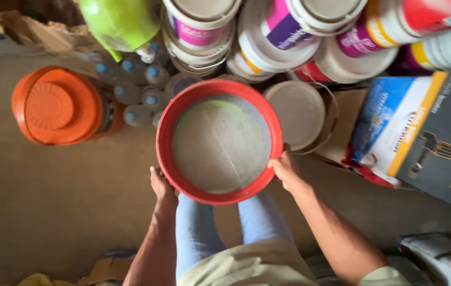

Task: The person picks up red product boxes one at a time from the counter, opens and reorients some of them, and arranges them inside a larger cardboard box. After filling the box, the person folds the flaps closed, carries the packed box into a storage area, and picks up a round sieve.

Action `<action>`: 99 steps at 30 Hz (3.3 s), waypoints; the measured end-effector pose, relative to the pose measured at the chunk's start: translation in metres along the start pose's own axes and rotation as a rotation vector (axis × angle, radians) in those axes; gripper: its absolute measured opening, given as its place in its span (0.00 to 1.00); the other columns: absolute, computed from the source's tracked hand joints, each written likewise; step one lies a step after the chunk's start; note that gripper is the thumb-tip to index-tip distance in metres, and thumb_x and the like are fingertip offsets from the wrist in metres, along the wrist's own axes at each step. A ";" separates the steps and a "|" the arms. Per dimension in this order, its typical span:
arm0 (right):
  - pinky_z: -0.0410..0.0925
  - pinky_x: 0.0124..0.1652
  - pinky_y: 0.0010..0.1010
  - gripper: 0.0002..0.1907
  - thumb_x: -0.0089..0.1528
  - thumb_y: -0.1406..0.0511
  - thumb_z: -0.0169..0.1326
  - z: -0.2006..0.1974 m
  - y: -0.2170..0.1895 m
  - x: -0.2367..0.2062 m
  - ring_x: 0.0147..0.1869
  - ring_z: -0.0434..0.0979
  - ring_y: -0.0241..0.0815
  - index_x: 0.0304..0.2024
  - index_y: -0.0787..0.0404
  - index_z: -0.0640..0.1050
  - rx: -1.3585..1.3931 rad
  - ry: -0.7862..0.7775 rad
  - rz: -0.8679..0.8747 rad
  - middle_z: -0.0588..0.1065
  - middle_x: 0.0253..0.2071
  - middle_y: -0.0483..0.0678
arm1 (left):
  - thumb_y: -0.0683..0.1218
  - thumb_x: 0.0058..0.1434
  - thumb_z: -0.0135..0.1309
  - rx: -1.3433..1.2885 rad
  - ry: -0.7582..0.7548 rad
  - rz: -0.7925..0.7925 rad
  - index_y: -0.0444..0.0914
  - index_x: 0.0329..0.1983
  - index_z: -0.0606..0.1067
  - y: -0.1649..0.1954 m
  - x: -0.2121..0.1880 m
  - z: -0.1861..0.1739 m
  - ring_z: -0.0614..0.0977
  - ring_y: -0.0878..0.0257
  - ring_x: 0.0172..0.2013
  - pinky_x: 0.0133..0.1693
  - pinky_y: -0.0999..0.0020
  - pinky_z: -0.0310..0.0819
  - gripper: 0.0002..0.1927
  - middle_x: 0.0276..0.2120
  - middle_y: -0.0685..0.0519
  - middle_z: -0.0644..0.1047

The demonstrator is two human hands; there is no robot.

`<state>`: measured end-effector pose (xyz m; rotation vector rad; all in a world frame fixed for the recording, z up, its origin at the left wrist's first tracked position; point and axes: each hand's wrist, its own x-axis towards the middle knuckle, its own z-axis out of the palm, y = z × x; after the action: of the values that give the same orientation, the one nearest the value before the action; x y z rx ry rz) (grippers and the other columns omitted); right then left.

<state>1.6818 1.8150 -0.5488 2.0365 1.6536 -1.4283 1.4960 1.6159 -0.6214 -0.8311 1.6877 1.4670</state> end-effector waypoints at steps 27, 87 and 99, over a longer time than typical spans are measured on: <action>0.78 0.36 0.51 0.39 0.48 0.56 0.59 0.017 0.002 0.060 0.51 0.76 0.44 0.63 0.45 0.65 0.539 -0.424 0.192 0.73 0.52 0.41 | 0.41 0.51 0.48 0.146 -0.499 -0.190 0.36 0.56 0.68 0.038 0.029 0.050 0.76 0.53 0.33 0.29 0.59 0.76 0.26 0.36 0.47 0.73; 0.68 0.57 0.40 0.33 0.60 0.62 0.54 -0.363 -0.043 -0.004 0.60 0.74 0.46 0.67 0.66 0.68 0.922 -0.279 -0.789 0.73 0.57 0.53 | 0.42 0.57 0.53 -0.023 -0.758 0.380 0.40 0.66 0.67 0.168 -0.290 0.147 0.77 0.55 0.44 0.40 0.54 0.73 0.31 0.46 0.50 0.75; 0.63 0.53 0.44 0.38 0.61 0.47 0.56 -0.397 -0.072 0.056 0.67 0.63 0.43 0.72 0.45 0.66 1.030 -0.025 -0.559 0.67 0.69 0.42 | 0.57 0.58 0.57 0.153 -0.817 0.447 0.48 0.71 0.61 0.181 -0.273 0.287 0.70 0.54 0.60 0.54 0.50 0.70 0.37 0.59 0.52 0.71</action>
<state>1.8427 2.1308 -0.3474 1.9289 1.7328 -2.9574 1.5169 1.9263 -0.3165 0.2555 1.3430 1.6223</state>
